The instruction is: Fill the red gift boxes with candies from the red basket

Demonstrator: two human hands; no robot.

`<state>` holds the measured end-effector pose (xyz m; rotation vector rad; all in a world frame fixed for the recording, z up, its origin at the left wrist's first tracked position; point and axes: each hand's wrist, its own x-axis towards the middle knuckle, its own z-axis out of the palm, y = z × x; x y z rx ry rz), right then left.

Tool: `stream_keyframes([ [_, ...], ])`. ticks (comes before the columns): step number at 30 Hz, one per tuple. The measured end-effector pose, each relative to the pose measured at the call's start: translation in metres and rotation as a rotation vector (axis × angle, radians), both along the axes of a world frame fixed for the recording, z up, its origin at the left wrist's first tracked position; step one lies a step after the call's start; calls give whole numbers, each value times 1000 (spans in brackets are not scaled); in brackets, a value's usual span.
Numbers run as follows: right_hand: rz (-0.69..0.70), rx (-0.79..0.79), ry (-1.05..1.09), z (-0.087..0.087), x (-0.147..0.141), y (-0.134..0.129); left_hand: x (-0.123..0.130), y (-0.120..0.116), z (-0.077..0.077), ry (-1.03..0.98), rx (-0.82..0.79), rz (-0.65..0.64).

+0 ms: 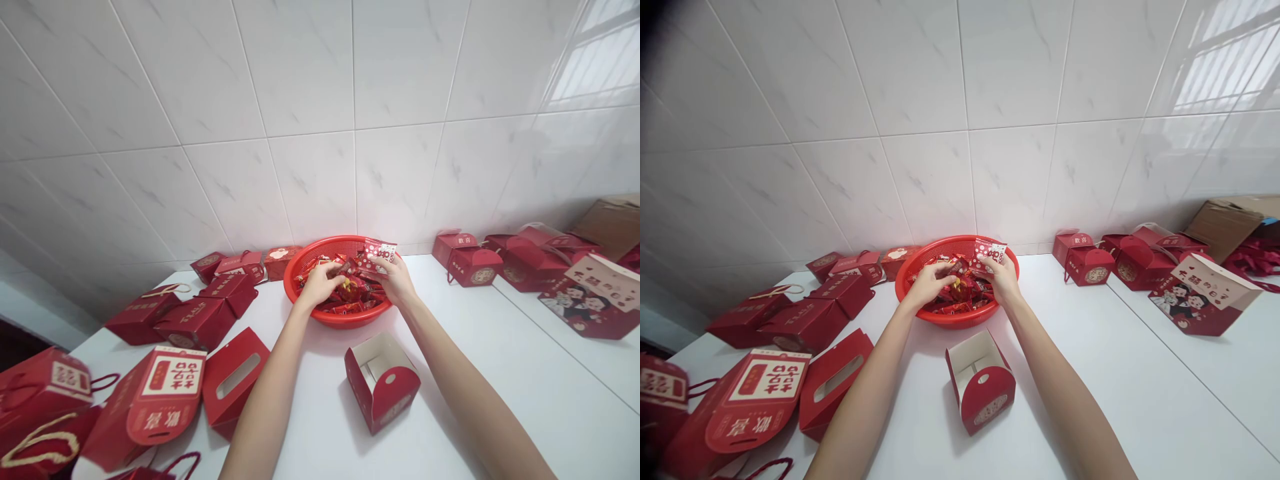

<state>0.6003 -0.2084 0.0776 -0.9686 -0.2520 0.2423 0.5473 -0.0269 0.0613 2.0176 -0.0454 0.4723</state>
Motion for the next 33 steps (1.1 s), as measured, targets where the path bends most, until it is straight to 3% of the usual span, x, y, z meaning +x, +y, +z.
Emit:
stream_keyframes([
  [7,29,-4,11,3,-2,-1,-2,0,6,-116,-208,118],
  [13,40,-16,8,2,0,-1,-6,-3,11,-200,-229,143],
  [20,64,-38,-20,6,-5,-1,-4,-3,9,-188,-304,155],
  [26,116,-36,-57,4,-5,-1,-3,-3,7,-166,-316,81],
  [33,106,-48,-65,3,-4,-1,-3,-3,9,-182,-396,120],
])
